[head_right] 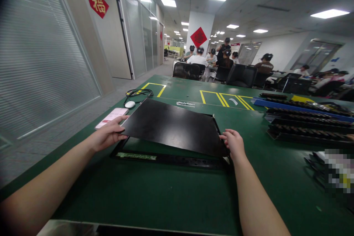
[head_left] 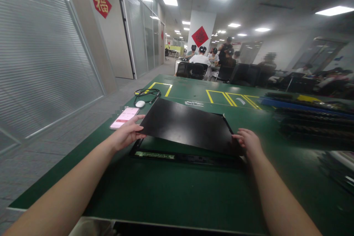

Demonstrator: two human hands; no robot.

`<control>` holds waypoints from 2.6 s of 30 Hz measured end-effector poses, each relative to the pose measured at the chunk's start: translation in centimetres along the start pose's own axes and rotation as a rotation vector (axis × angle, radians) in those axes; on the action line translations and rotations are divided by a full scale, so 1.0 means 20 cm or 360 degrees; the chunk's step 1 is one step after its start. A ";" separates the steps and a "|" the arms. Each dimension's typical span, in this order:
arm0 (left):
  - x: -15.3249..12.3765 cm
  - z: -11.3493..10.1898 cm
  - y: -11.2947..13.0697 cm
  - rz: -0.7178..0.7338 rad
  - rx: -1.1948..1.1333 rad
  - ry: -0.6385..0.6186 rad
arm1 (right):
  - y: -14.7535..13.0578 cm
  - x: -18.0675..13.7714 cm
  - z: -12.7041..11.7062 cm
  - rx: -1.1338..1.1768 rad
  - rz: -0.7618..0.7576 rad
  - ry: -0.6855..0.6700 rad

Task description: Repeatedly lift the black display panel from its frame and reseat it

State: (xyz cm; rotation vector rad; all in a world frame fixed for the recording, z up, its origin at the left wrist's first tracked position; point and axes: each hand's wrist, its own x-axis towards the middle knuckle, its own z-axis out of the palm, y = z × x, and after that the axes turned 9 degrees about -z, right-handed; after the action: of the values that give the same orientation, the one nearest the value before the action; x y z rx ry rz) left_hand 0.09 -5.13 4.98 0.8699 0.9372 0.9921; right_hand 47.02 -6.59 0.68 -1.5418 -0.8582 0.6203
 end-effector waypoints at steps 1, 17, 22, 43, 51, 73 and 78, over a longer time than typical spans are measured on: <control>0.00 0.00 0.00 0.0005 0.0003 -0.0001 | 0.00 0.00 0.00 -0.0010 -0.0006 0.0000; 0.01 0.04 -0.01 -0.0060 0.0149 0.0154 | -0.01 -0.03 0.00 -0.0750 -0.0262 -0.0025; 0.03 0.02 -0.05 -0.0122 0.0241 0.0269 | -0.01 -0.04 0.00 -0.0859 -0.0300 -0.0084; 0.05 0.06 -0.06 -0.0238 0.0263 0.0372 | -0.02 -0.05 0.00 -0.1122 -0.0469 -0.0128; 0.03 0.09 -0.05 -0.0229 0.0314 0.0412 | -0.03 -0.06 0.01 -0.1236 -0.0492 -0.0155; 0.02 0.12 -0.04 -0.0276 0.0422 0.0459 | -0.02 -0.04 0.00 -0.1387 -0.0483 -0.0231; 0.04 0.08 -0.06 -0.0260 0.0384 0.0417 | -0.02 -0.03 -0.01 -0.1376 -0.0474 -0.0232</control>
State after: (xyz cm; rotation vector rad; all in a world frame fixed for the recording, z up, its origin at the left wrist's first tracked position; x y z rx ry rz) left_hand 2.09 -5.07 4.35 0.8597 1.3511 0.8757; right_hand 46.66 -7.18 0.98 -2.0764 -1.5617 0.1249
